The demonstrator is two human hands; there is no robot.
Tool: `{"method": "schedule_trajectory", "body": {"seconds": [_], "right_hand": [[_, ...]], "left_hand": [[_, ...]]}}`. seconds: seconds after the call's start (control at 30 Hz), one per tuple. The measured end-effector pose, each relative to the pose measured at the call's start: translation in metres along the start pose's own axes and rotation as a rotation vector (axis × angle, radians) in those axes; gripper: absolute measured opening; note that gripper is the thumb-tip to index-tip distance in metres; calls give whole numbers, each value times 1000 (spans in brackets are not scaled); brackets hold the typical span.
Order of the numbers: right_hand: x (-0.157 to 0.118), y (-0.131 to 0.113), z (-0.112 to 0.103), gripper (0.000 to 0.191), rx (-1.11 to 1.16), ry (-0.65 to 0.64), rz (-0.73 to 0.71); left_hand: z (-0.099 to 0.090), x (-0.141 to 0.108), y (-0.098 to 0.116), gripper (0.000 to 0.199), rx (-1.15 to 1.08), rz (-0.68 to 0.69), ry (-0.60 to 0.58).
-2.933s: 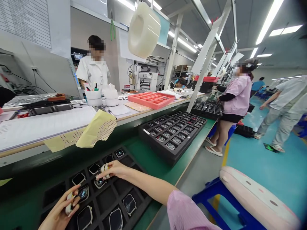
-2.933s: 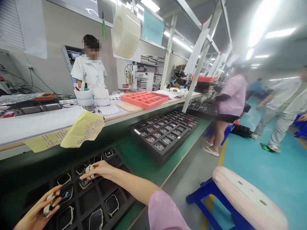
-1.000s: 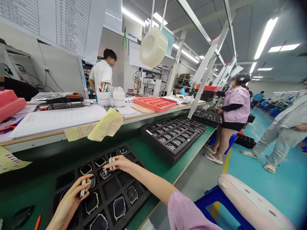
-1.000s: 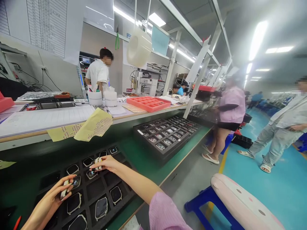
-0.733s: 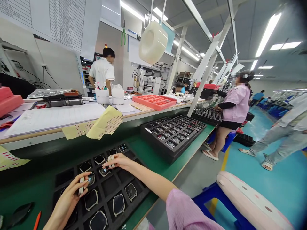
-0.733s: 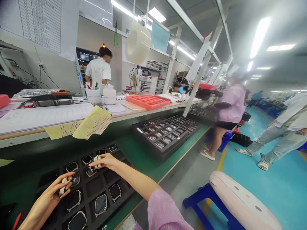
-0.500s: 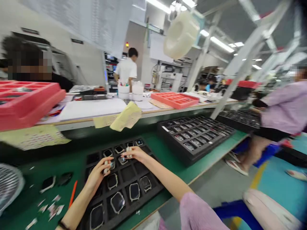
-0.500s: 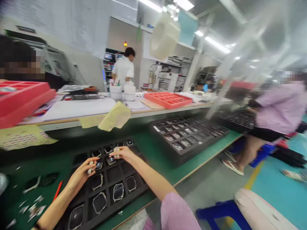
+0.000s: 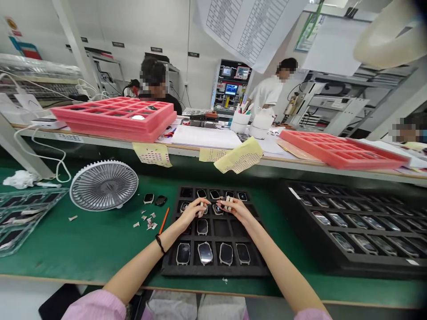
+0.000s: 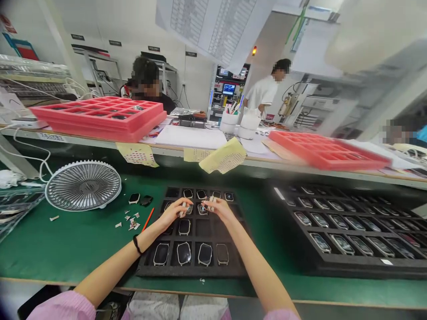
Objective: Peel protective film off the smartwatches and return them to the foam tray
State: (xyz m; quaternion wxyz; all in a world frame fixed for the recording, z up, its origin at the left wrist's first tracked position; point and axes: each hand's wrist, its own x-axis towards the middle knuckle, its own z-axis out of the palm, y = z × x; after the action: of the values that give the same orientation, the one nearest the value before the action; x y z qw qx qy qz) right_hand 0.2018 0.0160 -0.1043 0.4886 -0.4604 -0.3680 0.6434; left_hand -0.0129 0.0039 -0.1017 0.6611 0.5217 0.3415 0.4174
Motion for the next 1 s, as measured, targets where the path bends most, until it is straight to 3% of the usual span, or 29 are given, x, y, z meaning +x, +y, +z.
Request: {"method": "schedule_trajectory", "body": {"seconds": [0.23, 0.37, 0.43, 0.53, 0.63, 0.73, 0.8, 0.9, 1.0], "right_hand": [[0, 0, -6, 37, 38, 30, -23], [-5, -11, -18, 29, 90, 84, -76], [-10, -19, -25, 26, 115, 120, -107], [-22, -26, -36, 24, 133, 155, -124], [-34, -30, -46, 25, 130, 162, -109], [-43, -31, -55, 26, 124, 159, -89], [-47, -32, -60, 26, 123, 155, -82], [-52, -33, -67, 25, 117, 133, -70], [-54, -34, -70, 28, 96, 67, -35]], "left_hand": [[0, -1, -3, 23, 81, -27, -7], [-2, -3, -2, 45, 202, 30, -7], [3, -5, 0, 59, 223, 11, -83], [22, -4, 4, 65, 292, -23, -267], [53, 0, 5, 61, 573, 108, -370], [83, 6, -3, 56, 842, 308, -364], [96, 11, -9, 51, 934, 347, -378], [100, 17, -12, 45, 1009, 396, -387], [96, 26, -5, 46, 940, 515, -293]]}}
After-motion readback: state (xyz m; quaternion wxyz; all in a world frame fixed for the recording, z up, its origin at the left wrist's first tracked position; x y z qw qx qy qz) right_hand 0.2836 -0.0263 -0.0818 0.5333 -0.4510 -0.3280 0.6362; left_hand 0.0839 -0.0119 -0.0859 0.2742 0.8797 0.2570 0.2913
